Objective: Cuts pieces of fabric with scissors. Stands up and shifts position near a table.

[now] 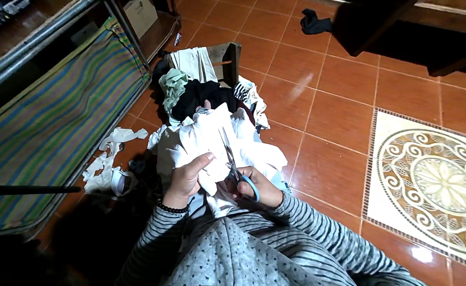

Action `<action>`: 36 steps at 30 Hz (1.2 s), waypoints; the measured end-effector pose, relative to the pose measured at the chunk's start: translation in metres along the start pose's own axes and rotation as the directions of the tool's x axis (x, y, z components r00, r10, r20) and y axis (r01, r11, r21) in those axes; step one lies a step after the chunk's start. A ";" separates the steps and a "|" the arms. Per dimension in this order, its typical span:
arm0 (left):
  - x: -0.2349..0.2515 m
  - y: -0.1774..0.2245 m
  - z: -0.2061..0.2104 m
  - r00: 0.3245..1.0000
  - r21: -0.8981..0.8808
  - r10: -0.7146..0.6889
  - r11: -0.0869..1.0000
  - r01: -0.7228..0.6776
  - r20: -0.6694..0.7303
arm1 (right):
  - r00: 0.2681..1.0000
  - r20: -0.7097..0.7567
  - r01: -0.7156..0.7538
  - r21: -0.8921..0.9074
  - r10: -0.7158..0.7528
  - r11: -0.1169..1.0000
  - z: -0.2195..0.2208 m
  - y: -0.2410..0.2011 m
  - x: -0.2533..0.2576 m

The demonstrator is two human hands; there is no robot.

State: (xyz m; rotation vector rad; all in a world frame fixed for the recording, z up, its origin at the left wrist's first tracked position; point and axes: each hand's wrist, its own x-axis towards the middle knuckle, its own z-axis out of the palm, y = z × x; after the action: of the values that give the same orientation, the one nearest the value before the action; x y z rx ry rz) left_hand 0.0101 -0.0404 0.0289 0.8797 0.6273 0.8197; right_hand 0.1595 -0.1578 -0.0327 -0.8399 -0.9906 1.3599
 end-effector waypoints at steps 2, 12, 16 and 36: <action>-0.001 0.000 0.000 1.000 0.012 0.001 1.000 -0.001 0.001 | 1.000 0.001 -0.004 -0.006 0.004 1.000 -0.001 -0.002 0.002; -0.003 -0.001 -0.002 1.000 0.030 -0.014 0.999 0.014 0.013 | 0.999 -0.036 0.003 -0.063 -0.005 0.998 -0.001 -0.001 0.003; -0.003 0.000 -0.001 1.000 0.041 -0.015 0.999 0.015 0.000 | 0.997 -0.069 -0.033 -0.006 0.033 0.999 0.001 0.000 0.001; 0.008 0.003 0.002 0.972 -0.091 -0.230 0.970 0.225 -0.046 | 0.967 -0.238 -0.127 -0.159 0.087 0.979 0.004 0.006 0.001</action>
State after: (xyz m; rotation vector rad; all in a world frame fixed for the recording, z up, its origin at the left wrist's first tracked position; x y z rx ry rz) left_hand 0.0152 -0.0330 0.0317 0.6936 0.7230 0.6601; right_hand 0.1532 -0.1568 -0.0364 -1.1701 -0.9006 1.2458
